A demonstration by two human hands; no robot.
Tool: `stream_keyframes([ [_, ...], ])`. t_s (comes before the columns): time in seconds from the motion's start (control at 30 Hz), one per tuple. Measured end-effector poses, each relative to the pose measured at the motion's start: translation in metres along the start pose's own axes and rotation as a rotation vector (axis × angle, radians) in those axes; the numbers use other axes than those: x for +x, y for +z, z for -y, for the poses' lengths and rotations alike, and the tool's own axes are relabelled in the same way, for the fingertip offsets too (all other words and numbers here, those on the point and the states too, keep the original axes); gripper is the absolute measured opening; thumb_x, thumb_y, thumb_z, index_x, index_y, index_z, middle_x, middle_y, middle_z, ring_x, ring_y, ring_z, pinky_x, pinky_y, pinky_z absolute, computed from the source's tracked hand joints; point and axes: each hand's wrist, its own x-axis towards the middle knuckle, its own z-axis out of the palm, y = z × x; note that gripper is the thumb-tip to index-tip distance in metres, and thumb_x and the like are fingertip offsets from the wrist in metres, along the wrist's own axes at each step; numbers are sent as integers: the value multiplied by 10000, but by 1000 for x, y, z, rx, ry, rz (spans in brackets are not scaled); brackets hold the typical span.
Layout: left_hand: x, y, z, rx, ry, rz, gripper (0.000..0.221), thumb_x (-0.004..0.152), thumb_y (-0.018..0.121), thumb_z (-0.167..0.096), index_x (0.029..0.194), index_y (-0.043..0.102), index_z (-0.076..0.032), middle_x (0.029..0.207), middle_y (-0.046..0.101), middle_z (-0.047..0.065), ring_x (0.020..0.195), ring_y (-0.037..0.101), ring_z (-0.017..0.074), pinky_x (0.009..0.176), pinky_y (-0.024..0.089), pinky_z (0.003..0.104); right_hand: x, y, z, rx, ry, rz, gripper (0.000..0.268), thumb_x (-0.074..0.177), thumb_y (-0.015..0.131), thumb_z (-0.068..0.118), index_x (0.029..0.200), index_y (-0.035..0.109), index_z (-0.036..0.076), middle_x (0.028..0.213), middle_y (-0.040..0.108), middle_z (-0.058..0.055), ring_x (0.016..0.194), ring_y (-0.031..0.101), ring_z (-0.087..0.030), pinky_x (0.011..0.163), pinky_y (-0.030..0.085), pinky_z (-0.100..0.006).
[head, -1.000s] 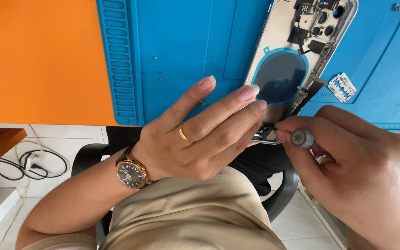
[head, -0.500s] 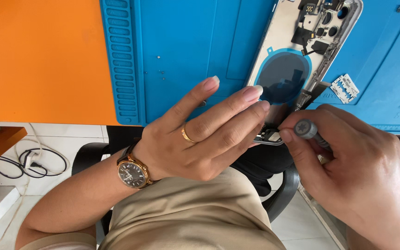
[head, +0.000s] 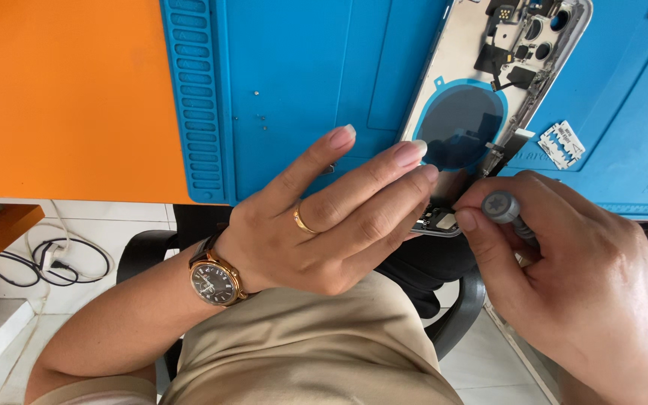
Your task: The person uses a screwdriver to remove screws from the bottom of a disassembled smartphone placed on a blue mat. They then use a prying tool to lift a component and later apply a liquid from a bottle onto the phone's internal frame.
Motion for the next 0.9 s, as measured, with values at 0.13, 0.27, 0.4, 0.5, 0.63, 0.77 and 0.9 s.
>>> stream_keyframes([
  [0.13,0,0,0,6,3,-3,164,1209,773,-253,1250,884,-139,1330,742,-6,1347,610,140,1181,515,377,-1,1,0,-2,25,-10,126,1074,677,238,1084,747,133,961,763,33,683,665,-228,581,481,-392],
  [0.27,0,0,1,12,10,1,182,1220,728,-236,1252,886,-152,1339,736,-9,1353,611,141,1186,510,376,-1,1,2,1,19,-9,128,1073,676,228,1096,747,124,968,766,15,720,683,-249,605,502,-399],
  [0.4,0,-1,1,12,9,-7,178,1216,724,-224,1248,882,-148,1333,736,-14,1343,616,134,1181,513,370,-2,3,0,-10,32,-20,131,1072,691,243,1099,753,130,932,761,10,691,671,-252,580,494,-395],
  [0.5,0,0,1,-1,2,-13,145,1201,779,-224,1253,874,-127,1322,741,-10,1335,626,137,1175,520,376,-3,3,0,-13,11,-15,116,1074,684,227,1068,737,125,922,750,13,634,628,-254,564,476,-408],
  [0.63,0,0,1,-1,4,-2,164,1205,763,-236,1272,864,-126,1340,737,-9,1336,636,135,1172,525,381,-4,4,1,-53,-7,-25,121,1084,700,231,1095,739,117,811,669,-1,637,592,-257,545,443,-417],
  [0.77,-1,2,-1,-4,-8,-23,128,1189,808,-225,1235,880,-130,1331,735,2,1331,634,147,1161,537,395,-7,3,1,-90,-154,-108,108,1106,696,146,1108,799,114,858,690,31,635,589,-194,543,420,-362],
  [0.9,-2,2,-1,-16,-12,-15,174,1192,753,-237,1236,876,-122,1330,738,24,1338,612,165,1148,554,430,-13,6,-6,-156,-303,-173,131,1112,718,123,1096,847,132,817,627,21,635,552,-222,524,420,-370],
])
